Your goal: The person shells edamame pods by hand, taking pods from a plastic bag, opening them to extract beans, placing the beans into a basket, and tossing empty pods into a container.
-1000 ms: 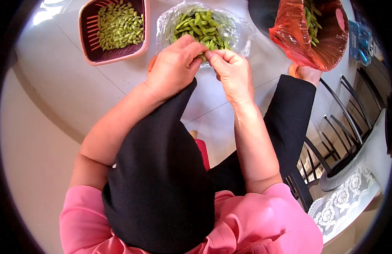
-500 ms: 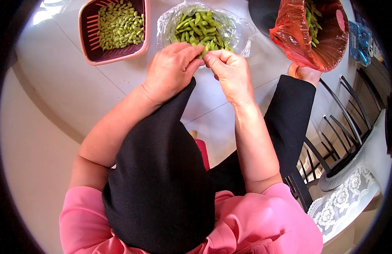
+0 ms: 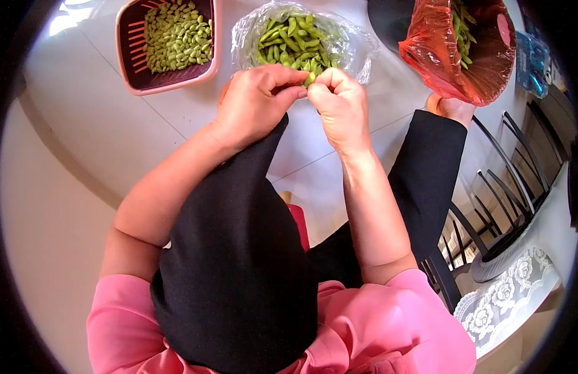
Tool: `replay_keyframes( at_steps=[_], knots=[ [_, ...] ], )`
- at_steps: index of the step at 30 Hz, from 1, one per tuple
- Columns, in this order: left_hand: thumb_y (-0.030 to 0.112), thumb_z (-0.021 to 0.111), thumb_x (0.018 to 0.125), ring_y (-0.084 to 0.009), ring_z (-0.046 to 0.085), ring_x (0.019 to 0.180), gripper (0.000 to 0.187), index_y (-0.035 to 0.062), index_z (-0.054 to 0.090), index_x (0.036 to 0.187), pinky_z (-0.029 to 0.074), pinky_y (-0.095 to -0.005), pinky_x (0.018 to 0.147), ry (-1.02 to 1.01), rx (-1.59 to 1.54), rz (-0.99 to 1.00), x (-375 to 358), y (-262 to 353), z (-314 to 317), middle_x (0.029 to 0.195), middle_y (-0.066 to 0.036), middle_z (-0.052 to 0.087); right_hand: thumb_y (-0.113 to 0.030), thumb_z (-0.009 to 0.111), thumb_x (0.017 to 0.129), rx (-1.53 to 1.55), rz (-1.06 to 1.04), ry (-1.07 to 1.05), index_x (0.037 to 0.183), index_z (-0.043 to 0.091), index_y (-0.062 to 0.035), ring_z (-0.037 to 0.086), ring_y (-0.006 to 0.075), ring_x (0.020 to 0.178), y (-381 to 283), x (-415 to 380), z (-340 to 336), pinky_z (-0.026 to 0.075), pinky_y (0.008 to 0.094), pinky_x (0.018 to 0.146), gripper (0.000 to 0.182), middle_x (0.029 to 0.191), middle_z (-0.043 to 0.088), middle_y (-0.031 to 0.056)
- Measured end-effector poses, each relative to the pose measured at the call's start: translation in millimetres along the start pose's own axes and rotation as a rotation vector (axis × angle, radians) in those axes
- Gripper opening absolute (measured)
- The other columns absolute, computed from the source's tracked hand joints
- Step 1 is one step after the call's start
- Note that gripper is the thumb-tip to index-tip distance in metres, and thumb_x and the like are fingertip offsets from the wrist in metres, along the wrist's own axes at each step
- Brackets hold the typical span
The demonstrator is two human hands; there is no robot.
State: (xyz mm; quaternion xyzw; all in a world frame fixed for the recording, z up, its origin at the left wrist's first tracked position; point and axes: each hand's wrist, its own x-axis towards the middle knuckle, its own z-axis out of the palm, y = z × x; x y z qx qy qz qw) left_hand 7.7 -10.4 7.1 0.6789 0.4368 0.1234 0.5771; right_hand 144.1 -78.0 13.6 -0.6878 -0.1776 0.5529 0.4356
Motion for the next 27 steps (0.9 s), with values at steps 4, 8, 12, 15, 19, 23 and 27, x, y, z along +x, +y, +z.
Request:
replay_keyframes(
  at_steps=[4,8,12,15,19,23,27],
  knots=[
    [0.014,0.063,0.080,-0.0184,0.064,0.074,0.019,0.0026,0.067,0.095,0.049,-0.0271,0.067,-0.052,-0.055,-0.087,-0.3,-0.5,-4.2,0.086,-0.010,0.067,-0.003,0.060,0.073,0.023,-0.031,-0.037,0.068,0.056,-0.0016,0.042,0.0021,0.058,1.2,0.1,-4.0,0.035,0.0195,0.051,0.006,0.064,0.051,-0.0046],
    [0.013,0.066,0.080,-0.0084,0.058,0.071,0.022,-0.0008,0.066,0.097,0.048,-0.0221,0.065,-0.113,-0.401,-0.304,-1.8,3.6,-8.4,0.080,-0.004,0.066,-0.004,0.060,0.075,0.094,0.073,-0.077,0.070,0.057,-0.0022,0.044,0.0021,0.060,-4.6,-1.0,-5.5,0.036,0.0190,0.052,0.006,0.066,0.052,-0.0050],
    [0.014,0.068,0.079,-0.0061,0.056,0.070,0.024,-0.0012,0.066,0.098,0.047,-0.0217,0.064,-0.095,-0.471,-0.286,-6.2,-0.9,-5.1,0.079,-0.003,0.065,-0.004,0.061,0.076,-0.015,0.012,-0.059,0.071,0.058,-0.0019,0.047,0.0030,0.060,-1.0,-1.6,-2.8,0.038,0.0200,0.052,0.007,0.066,0.053,-0.0036],
    [0.014,0.069,0.079,-0.0052,0.054,0.068,0.022,0.0001,0.067,0.096,0.045,-0.0205,0.063,-0.098,-0.468,-0.328,-4.8,-6.0,-6.9,0.076,-0.001,0.064,-0.003,0.062,0.074,-0.259,-0.215,0.000,0.069,0.057,-0.0011,0.047,0.0041,0.058,-0.9,-4.5,3.4,0.039,0.0214,0.050,0.008,0.064,0.053,-0.0011],
    [0.012,0.063,0.083,-0.0066,0.055,0.067,0.019,-0.0008,0.065,0.096,0.044,-0.0193,0.060,-0.158,-0.492,-0.404,-4.1,-5.4,-12.5,0.075,-0.002,0.061,-0.004,0.062,0.069,-0.375,-0.293,-0.010,0.065,0.053,-0.0008,0.045,0.0050,0.054,-7.5,-7.4,6.5,0.038,0.0237,0.048,0.011,0.061,0.051,0.0001],
    [0.012,0.060,0.085,-0.0078,0.053,0.062,0.016,-0.0003,0.066,0.095,0.045,-0.0200,0.059,-0.186,-0.898,-0.493,-4.7,-8.3,-12.7,0.073,-0.003,0.061,-0.004,0.059,0.072,-0.216,-0.154,-0.018,0.064,0.052,-0.0022,0.044,0.0043,0.054,-8.4,-6.2,5.2,0.037,0.0232,0.048,0.011,0.061,0.051,-0.0016],
    [0.011,0.057,0.087,-0.0104,0.058,0.065,0.017,-0.0012,0.063,0.097,0.049,-0.0201,0.063,-0.128,-1.099,-0.612,-7.2,-1.5,-12.2,0.078,-0.006,0.062,-0.007,0.059,0.076,0.196,0.111,-0.065,0.067,0.056,-0.0038,0.045,0.0040,0.056,-0.3,-2.7,3.0,0.039,0.0210,0.052,0.010,0.063,0.052,-0.0042]
  ],
)
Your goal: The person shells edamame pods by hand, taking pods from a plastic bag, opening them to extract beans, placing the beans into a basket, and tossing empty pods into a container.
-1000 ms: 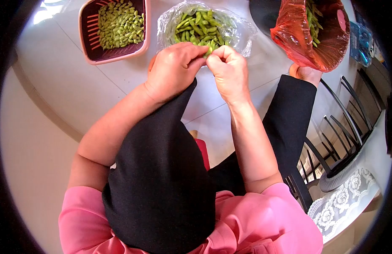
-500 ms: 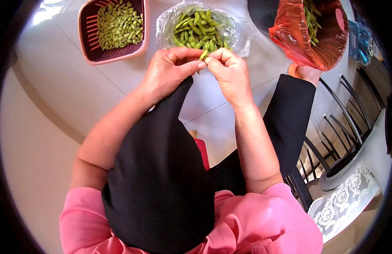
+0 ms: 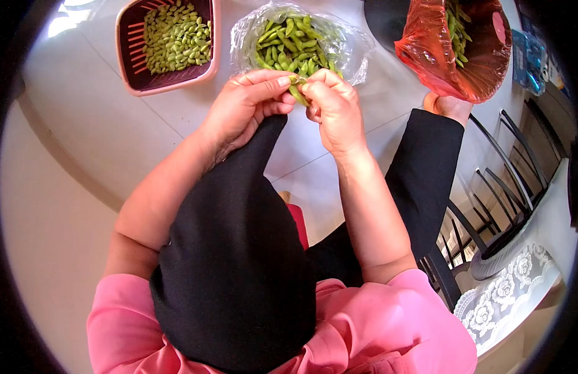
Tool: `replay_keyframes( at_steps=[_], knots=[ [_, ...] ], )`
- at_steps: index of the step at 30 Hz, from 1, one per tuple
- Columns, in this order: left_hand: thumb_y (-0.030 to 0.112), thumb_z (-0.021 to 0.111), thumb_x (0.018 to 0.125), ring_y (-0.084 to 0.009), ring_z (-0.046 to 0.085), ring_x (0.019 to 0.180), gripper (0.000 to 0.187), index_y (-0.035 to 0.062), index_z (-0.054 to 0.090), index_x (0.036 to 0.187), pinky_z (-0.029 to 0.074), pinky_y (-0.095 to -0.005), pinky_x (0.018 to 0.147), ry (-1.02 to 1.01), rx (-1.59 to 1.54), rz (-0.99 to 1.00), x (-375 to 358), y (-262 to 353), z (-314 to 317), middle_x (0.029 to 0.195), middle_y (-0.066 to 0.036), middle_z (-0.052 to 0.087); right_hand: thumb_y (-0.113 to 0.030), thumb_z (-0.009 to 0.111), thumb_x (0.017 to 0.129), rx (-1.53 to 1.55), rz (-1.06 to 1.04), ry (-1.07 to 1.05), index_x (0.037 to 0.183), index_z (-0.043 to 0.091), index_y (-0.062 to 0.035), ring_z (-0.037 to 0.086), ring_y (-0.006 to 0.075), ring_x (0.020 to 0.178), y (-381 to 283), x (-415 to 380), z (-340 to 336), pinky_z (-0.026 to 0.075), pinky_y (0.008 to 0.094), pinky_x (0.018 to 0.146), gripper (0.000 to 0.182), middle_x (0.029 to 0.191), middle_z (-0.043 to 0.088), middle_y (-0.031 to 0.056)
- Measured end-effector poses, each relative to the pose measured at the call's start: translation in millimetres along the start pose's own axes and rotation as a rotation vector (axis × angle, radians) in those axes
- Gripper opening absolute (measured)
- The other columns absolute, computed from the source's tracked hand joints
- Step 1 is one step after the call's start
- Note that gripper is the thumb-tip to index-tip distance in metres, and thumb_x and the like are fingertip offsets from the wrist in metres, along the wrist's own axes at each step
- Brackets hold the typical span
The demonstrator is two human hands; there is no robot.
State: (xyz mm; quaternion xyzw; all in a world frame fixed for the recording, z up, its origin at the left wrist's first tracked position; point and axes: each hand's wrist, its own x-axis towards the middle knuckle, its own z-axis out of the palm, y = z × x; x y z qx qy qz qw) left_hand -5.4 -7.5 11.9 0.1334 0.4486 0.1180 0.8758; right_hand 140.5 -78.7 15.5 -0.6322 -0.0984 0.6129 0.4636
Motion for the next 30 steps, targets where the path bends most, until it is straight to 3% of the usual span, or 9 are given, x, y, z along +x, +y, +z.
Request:
replay_keyframes(
  at_steps=[2,5,7,11,13,16,22,26,30],
  knots=[
    [0.011,0.058,0.087,-0.0105,0.058,0.067,0.017,-0.0011,0.062,0.098,0.050,-0.0202,0.064,0.010,-0.062,-0.018,1.6,-2.0,0.5,0.079,-0.006,0.063,-0.008,0.060,0.078,0.140,0.103,-0.004,0.069,0.059,-0.0041,0.045,0.0045,0.056,-0.4,0.0,1.5,0.039,0.0209,0.054,0.009,0.064,0.053,-0.0046],
    [0.011,0.059,0.087,-0.0102,0.058,0.068,0.016,-0.0005,0.062,0.097,0.050,-0.0206,0.066,0.033,-0.061,0.032,6.6,-5.9,-2.6,0.080,-0.006,0.063,-0.011,0.065,0.078,-0.053,0.018,0.076,0.076,0.063,-0.0039,0.046,0.0058,0.056,1.1,-2.6,7.2,0.041,0.0209,0.055,0.008,0.066,0.054,-0.0035],
    [0.010,0.060,0.085,-0.0101,0.058,0.067,0.015,-0.0003,0.062,0.096,0.049,-0.0209,0.064,0.073,-0.034,0.041,9.4,-8.8,-5.4,0.080,-0.006,0.063,-0.014,0.068,0.078,-0.476,-0.261,0.122,0.082,0.063,-0.0020,0.048,0.0066,0.057,7.1,-3.6,5.7,0.041,0.0201,0.055,0.013,0.069,0.058,-0.0014],
    [0.010,0.062,0.084,-0.0099,0.057,0.066,0.015,-0.0001,0.063,0.095,0.048,-0.0206,0.063,0.092,0.044,0.065,9.1,-7.2,-4.7,0.079,-0.004,0.062,-0.016,0.070,0.078,-0.586,-0.374,0.169,0.085,0.062,-0.0014,0.050,0.0067,0.059,6.2,-4.5,5.3,0.041,0.0187,0.056,0.018,0.073,0.060,0.0012],
    [0.010,0.064,0.083,-0.0091,0.055,0.064,0.014,-0.0002,0.064,0.093,0.047,-0.0200,0.061,0.099,0.160,0.078,8.2,-5.3,-3.0,0.077,-0.003,0.062,-0.017,0.069,0.080,-0.139,-0.006,0.087,0.085,0.062,-0.0013,0.051,0.0069,0.060,-5.0,-8.2,8.7,0.040,0.0186,0.054,0.018,0.078,0.061,0.0024],
    [0.011,0.065,0.082,-0.0082,0.054,0.063,0.014,-0.0002,0.064,0.090,0.046,-0.0198,0.060,0.128,0.335,0.183,8.1,-6.8,-2.2,0.075,-0.003,0.062,-0.014,0.067,0.081,-0.008,0.112,-0.006,0.090,0.060,-0.0007,0.053,0.0068,0.061,-4.8,-5.5,3.5,0.041,0.0191,0.055,0.018,0.079,0.061,0.0026],
    [0.012,0.064,0.083,-0.0052,0.050,0.060,0.012,0.0012,0.064,0.087,0.043,-0.0184,0.056,0.131,0.401,0.167,8.2,-4.2,-2.5,0.072,0.000,0.060,-0.010,0.061,0.085,-0.032,-0.128,0.006,0.100,0.054,-0.0015,0.050,0.0054,0.058,1.6,-6.4,13.6,0.035,0.0157,0.046,0.019,0.075,0.057,0.0023],
    [0.013,0.063,0.084,-0.0041,0.048,0.059,0.011,0.0026,0.064,0.086,0.040,-0.0178,0.054,0.105,0.430,0.171,6.4,-5.4,-4.9,0.071,0.002,0.059,-0.013,0.061,0.086,-0.052,-0.121,-0.072,0.096,0.053,-0.0015,0.050,0.0054,0.058,0.2,-3.0,6.4,0.036,0.0156,0.046,0.017,0.074,0.057,0.0026],
    [0.014,0.063,0.084,-0.0039,0.048,0.059,0.011,0.0037,0.064,0.085,0.040,-0.0178,0.054,0.056,0.367,0.172,5.0,-7.8,-4.9,0.070,0.003,0.058,-0.011,0.057,0.084,-0.031,0.078,-0.144,0.089,0.052,-0.0023,0.053,0.0071,0.057,-6.3,0.7,-0.7,0.039,0.0198,0.046,0.011,0.071,0.056,0.0033]
  ],
)
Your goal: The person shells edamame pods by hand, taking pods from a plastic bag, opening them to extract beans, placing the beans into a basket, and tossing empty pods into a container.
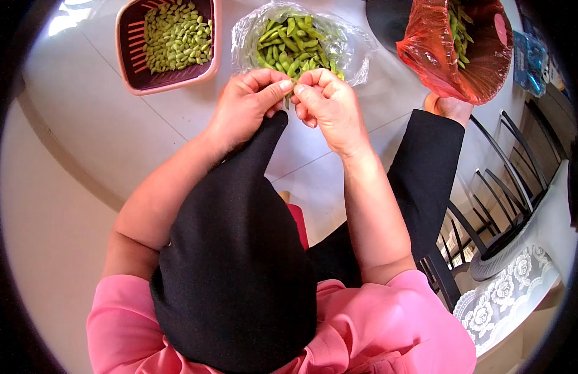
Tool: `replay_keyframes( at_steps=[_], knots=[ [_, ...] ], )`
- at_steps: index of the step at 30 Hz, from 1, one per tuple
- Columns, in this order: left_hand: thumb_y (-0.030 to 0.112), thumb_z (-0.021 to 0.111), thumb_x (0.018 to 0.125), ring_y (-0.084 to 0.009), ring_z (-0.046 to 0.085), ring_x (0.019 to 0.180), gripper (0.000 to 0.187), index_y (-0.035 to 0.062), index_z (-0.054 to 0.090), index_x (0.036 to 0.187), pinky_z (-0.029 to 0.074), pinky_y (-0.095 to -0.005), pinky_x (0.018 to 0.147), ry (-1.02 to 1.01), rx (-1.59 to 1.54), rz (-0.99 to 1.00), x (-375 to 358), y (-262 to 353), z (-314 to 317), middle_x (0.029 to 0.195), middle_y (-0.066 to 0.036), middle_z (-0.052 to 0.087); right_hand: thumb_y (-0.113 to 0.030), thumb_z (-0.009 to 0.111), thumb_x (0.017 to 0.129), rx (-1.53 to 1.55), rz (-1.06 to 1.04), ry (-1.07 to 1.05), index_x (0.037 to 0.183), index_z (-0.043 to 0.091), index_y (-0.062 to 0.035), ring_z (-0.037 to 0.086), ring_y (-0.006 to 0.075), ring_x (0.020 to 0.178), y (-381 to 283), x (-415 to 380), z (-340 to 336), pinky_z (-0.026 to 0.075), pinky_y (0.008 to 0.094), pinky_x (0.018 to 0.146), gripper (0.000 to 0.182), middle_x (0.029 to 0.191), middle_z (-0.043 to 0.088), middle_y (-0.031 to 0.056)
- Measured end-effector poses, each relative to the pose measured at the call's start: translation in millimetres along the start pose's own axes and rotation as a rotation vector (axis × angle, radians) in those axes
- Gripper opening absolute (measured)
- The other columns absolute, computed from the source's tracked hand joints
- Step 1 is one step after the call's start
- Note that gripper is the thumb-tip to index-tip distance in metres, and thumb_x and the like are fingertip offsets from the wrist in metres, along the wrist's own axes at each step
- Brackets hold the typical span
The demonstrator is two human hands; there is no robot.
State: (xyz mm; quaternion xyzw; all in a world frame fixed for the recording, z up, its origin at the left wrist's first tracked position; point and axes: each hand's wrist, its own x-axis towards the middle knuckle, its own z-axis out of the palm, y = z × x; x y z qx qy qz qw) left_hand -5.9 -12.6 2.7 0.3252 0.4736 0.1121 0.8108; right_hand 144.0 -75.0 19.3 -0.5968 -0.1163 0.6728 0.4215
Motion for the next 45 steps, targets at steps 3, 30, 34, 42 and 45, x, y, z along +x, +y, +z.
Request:
replay_keyframes(
  at_steps=[3,30,34,42,45],
  knots=[
    [0.015,0.062,0.085,-0.0040,0.050,0.061,0.012,0.0034,0.063,0.086,0.040,-0.0182,0.054,0.012,0.105,0.065,0.6,-5.0,2.8,0.070,0.002,0.058,-0.010,0.051,0.081,0.020,0.044,-0.001,0.086,0.052,-0.0026,0.051,0.0069,0.055,0.7,4.0,-1.5,0.037,0.0202,0.044,0.009,0.071,0.056,0.0037],
    [0.010,0.056,0.088,-0.0078,0.058,0.068,0.010,0.0023,0.058,0.095,0.049,-0.0206,0.061,0.118,-0.176,0.034,2.0,-3.4,2.1,0.084,-0.004,0.062,-0.018,0.052,0.088,0.316,-0.089,0.137,0.077,0.052,-0.0048,0.043,0.0050,0.054,25.3,10.0,10.6,0.051,0.0266,0.055,0.017,0.065,0.049,-0.0003],
    [0.006,0.056,0.086,-0.0089,0.058,0.071,0.009,0.0016,0.056,0.094,0.048,-0.0215,0.066,0.112,-0.150,0.077,4.6,-5.1,-1.7,0.082,-0.002,0.061,-0.019,0.052,0.088,0.371,-0.098,0.129,0.077,0.052,-0.0054,0.043,0.0049,0.054,28.5,7.5,4.3,0.052,0.0277,0.055,0.017,0.067,0.049,-0.0002],
    [0.004,0.056,0.085,-0.0039,0.052,0.070,0.006,0.0019,0.059,0.090,0.042,-0.0180,0.063,0.064,0.056,0.188,0.7,-0.9,3.4,0.077,0.001,0.058,-0.009,0.060,0.082,-0.263,-0.226,0.217,0.092,0.060,-0.0008,0.049,0.0042,0.063,14.0,-0.2,5.4,0.043,0.0210,0.054,0.014,0.069,0.056,-0.0015],
    [0.003,0.056,0.085,-0.0039,0.052,0.070,0.007,0.0011,0.059,0.091,0.043,-0.0184,0.063,0.062,0.081,0.202,0.6,-0.2,5.0,0.077,0.002,0.057,-0.008,0.062,0.081,-0.334,-0.202,0.154,0.088,0.062,-0.0005,0.047,0.0032,0.063,12.7,-0.8,3.7,0.041,0.0201,0.055,0.010,0.069,0.056,-0.0026]
  ],
)
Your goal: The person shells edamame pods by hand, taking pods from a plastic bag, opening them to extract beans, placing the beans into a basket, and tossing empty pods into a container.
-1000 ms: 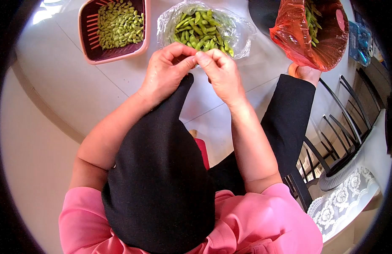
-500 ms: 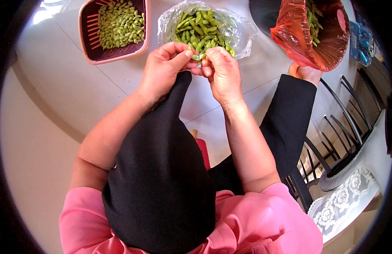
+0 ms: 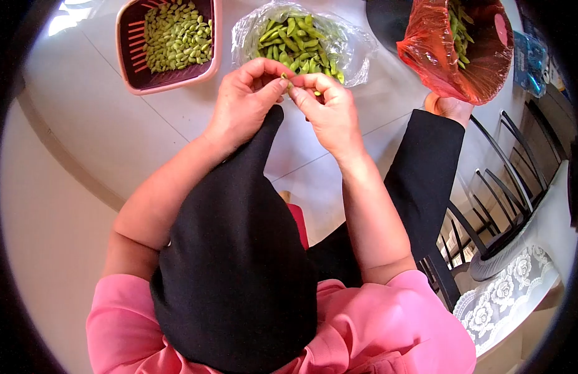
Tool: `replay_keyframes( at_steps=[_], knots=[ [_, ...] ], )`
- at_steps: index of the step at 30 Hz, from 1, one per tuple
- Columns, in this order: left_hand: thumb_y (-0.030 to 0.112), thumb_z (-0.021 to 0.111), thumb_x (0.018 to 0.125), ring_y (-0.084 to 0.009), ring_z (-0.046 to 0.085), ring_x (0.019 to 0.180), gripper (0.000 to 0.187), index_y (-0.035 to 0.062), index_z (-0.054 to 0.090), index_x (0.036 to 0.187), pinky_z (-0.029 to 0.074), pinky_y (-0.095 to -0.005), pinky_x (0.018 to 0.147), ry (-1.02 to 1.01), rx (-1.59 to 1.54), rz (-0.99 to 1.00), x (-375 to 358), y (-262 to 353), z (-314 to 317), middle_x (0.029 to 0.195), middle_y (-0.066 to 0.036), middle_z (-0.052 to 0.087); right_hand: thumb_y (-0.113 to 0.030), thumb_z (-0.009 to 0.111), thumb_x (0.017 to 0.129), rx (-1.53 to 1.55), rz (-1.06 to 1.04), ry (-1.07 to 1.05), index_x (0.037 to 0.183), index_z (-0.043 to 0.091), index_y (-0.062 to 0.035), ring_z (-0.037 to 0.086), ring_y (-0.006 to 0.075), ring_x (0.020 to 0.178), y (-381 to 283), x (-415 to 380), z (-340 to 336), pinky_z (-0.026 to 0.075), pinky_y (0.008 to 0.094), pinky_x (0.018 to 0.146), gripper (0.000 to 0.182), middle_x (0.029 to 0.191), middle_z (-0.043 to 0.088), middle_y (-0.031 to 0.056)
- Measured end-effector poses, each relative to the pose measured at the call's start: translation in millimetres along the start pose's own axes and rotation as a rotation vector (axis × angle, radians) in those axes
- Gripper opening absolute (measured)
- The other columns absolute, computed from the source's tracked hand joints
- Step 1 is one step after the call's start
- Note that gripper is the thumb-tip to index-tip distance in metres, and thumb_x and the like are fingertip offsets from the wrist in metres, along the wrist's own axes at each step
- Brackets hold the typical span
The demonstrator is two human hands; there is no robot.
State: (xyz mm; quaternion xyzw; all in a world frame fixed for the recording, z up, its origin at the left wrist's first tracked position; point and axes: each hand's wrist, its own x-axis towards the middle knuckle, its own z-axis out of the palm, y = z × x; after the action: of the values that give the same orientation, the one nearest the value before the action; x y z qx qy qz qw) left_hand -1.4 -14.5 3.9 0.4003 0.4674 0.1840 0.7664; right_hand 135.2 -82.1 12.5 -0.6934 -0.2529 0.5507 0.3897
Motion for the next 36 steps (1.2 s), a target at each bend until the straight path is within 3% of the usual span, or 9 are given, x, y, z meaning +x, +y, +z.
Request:
replay_keyframes(
  at_steps=[6,12,17,20,23,25,28,32,36],
  knots=[
    [0.002,0.056,0.085,-0.0050,0.054,0.072,0.006,0.0016,0.059,0.090,0.046,-0.0209,0.064,0.156,-0.077,0.116,2.3,-2.5,4.0,0.082,0.000,0.056,-0.006,0.062,0.080,0.096,0.043,-0.051,0.085,0.061,-0.0003,0.045,0.0027,0.063,5.1,-1.7,-0.2,0.039,0.0196,0.054,0.007,0.070,0.055,-0.0037],
    [0.005,0.058,0.085,-0.0059,0.056,0.072,0.007,0.0016,0.060,0.091,0.046,-0.0197,0.063,-0.050,0.394,0.270,-0.7,6.3,1.2,0.083,-0.002,0.059,-0.006,0.063,0.080,0.056,0.055,-0.035,0.085,0.061,-0.0003,0.045,0.0031,0.063,-3.9,-4.5,-4.6,0.039,0.0198,0.055,0.008,0.070,0.055,-0.0031],
    [0.011,0.055,0.088,-0.0102,0.058,0.066,0.010,0.0024,0.059,0.089,0.046,-0.0202,0.059,-0.179,-0.198,-0.190,1.9,4.2,-9.6,0.083,-0.006,0.061,-0.007,0.063,0.080,-0.014,-0.070,-0.057,0.084,0.060,-0.0003,0.046,0.0041,0.062,-13.5,-14.2,-6.9,0.040,0.0208,0.056,0.008,0.070,0.056,-0.0014],
    [0.009,0.052,0.089,-0.0113,0.058,0.066,0.009,0.0020,0.058,0.088,0.048,-0.0218,0.058,-0.046,-0.469,-0.221,2.0,0.4,-12.9,0.083,-0.007,0.061,-0.006,0.062,0.081,-0.443,-0.458,0.263,0.087,0.059,-0.0011,0.054,0.0106,0.070,-47.2,-27.0,-29.1,0.045,0.0248,0.062,0.008,0.080,0.059,0.0031],
    [0.004,0.046,0.089,-0.0128,0.059,0.072,0.011,0.0004,0.057,0.088,0.048,-0.0231,0.061,-0.034,-0.477,-0.202,-1.8,-3.1,-21.9,0.086,-0.009,0.060,-0.011,0.059,0.086,-0.537,-0.779,0.898,0.095,0.060,-0.0018,0.054,0.0084,0.066,-104.5,-34.9,-61.3,0.042,0.0197,0.057,0.013,0.081,0.062,0.0042],
    [0.003,0.044,0.087,-0.0140,0.059,0.079,0.013,-0.0007,0.057,0.089,0.049,-0.0248,0.065,-0.111,-0.492,-0.198,0.2,-12.0,-29.6,0.088,-0.010,0.060,-0.014,0.057,0.087,-0.417,-0.769,1.011,0.106,0.059,-0.0009,0.055,0.0083,0.066,-132.1,-30.8,-86.0,0.042,0.0191,0.057,0.023,0.082,0.064,0.0060],
    [0.003,0.044,0.087,-0.0143,0.059,0.079,0.015,-0.0014,0.058,0.092,0.048,-0.0248,0.066,-0.118,-0.490,-0.261,-3.6,-3.0,-21.6,0.088,-0.010,0.060,-0.018,0.055,0.088,-0.948,-0.561,0.981,0.118,0.054,0.0013,0.055,0.0093,0.067,-126.1,-3.9,-152.1,0.045,0.0213,0.060,0.036,0.081,0.063,0.0068],
    [0.014,0.041,0.093,-0.0199,0.059,0.087,0.024,-0.0046,0.054,0.104,0.049,-0.0291,0.073,-0.192,-0.629,-0.335,-2.8,0.2,-17.4,0.098,-0.013,0.058,-0.013,0.050,0.088,-0.594,-0.608,0.767,0.108,0.057,0.0002,0.059,0.0169,0.076,-101.7,-2.1,-120.0,0.047,0.0295,0.073,0.025,0.090,0.061,0.0093],
    [0.023,0.037,0.096,-0.0238,0.058,0.094,0.034,-0.0059,0.050,0.109,0.048,-0.0342,0.082,-0.335,-0.701,-0.479,3.3,-5.9,-14.4,0.105,-0.016,0.057,-0.005,0.052,0.081,-0.661,-0.802,0.231,0.102,0.058,-0.0020,0.057,0.0302,0.088,-47.8,-10.7,-24.2,0.046,0.0357,0.079,0.022,0.098,0.060,0.0122]
  ],
)
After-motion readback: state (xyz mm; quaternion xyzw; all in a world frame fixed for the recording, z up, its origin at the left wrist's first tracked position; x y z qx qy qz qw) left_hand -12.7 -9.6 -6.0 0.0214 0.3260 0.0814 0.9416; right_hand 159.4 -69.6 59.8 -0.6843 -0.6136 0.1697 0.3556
